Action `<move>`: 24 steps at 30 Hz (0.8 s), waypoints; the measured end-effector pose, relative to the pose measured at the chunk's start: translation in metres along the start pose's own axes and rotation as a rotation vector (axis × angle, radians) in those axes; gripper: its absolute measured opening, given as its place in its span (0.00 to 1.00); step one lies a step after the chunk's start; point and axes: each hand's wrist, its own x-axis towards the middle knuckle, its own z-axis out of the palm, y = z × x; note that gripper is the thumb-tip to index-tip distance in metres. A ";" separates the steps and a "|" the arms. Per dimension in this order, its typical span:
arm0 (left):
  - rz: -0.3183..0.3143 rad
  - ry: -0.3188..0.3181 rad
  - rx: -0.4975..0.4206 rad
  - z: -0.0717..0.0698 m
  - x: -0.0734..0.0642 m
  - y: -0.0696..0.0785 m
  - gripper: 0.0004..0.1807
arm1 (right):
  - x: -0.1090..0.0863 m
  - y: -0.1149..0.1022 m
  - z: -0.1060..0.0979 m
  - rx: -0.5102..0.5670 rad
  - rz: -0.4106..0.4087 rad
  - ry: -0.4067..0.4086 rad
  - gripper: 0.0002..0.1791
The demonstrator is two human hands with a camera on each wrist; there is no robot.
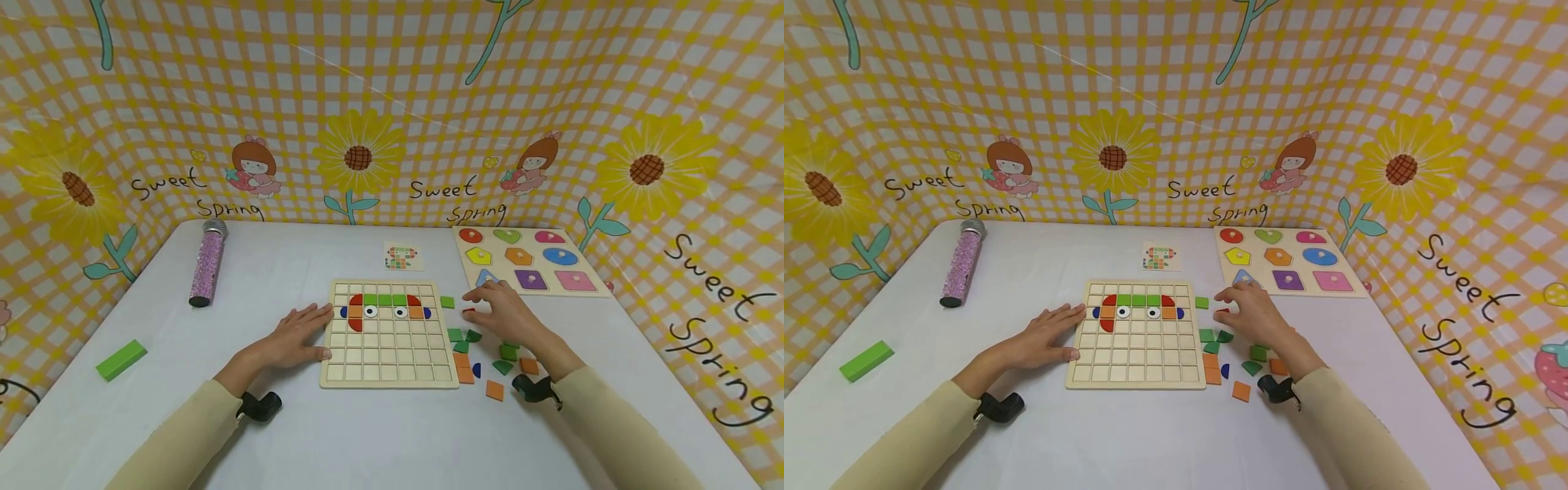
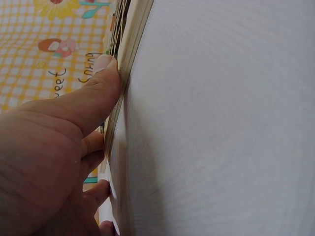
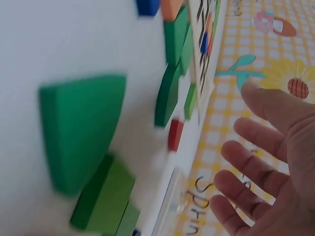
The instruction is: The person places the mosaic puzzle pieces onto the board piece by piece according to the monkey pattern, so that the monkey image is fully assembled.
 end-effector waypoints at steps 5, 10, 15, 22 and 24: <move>0.003 -0.007 0.004 0.001 0.000 -0.001 0.42 | -0.005 0.015 -0.002 0.015 -0.001 -0.034 0.19; 0.000 -0.007 -0.002 0.000 0.000 0.001 0.43 | -0.017 0.026 -0.006 0.022 -0.026 -0.082 0.16; -0.001 -0.007 0.001 -0.001 -0.001 0.002 0.43 | -0.034 0.037 -0.011 -0.011 -0.048 -0.100 0.15; -0.005 -0.010 0.007 -0.002 -0.001 0.005 0.42 | -0.068 0.053 -0.019 -0.049 -0.074 -0.075 0.15; -0.006 -0.009 0.006 -0.003 -0.002 0.005 0.42 | -0.077 0.056 -0.019 -0.051 -0.063 -0.069 0.15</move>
